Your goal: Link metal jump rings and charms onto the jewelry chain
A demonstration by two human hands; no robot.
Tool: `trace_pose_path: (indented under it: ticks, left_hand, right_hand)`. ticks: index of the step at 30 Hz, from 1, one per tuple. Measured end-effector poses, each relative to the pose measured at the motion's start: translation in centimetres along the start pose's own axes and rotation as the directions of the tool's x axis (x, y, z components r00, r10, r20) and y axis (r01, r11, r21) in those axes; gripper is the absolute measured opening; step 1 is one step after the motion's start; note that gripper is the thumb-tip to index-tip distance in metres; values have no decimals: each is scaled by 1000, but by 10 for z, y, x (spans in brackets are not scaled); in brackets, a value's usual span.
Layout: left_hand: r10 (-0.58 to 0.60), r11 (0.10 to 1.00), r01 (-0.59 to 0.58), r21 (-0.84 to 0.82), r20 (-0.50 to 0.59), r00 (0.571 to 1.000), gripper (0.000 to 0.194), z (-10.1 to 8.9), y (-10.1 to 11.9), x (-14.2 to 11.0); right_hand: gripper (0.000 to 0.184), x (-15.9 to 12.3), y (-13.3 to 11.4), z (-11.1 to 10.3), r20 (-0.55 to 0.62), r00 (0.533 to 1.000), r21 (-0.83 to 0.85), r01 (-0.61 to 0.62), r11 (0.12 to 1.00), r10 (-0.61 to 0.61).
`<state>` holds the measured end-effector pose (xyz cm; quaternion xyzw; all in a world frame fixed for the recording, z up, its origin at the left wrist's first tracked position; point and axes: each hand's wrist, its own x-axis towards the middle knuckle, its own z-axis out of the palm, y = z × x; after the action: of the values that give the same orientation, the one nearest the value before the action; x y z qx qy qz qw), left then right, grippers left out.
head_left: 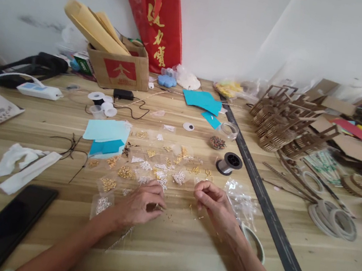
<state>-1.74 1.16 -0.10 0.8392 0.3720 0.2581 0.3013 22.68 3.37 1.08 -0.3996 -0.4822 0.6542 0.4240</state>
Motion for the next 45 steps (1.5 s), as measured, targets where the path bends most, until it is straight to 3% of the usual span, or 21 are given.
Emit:
trace_pose_path:
  ticks: [19, 32, 45]
  left_hand:
    - [94, 985, -101, 136, 55, 994, 10, 10, 4, -2]
    - [154, 961, -162, 222, 54, 987, 18, 18, 0, -4]
    - [151, 969, -152, 195, 22, 988, 19, 18, -2, -5]
  right_hand:
    - [26, 3, 3, 2, -26, 999, 7, -47, 999, 47]
    - [24, 3, 6, 2, 20, 999, 7, -43, 999, 42]
    - [26, 3, 8, 3, 10, 999, -14, -44, 999, 44]
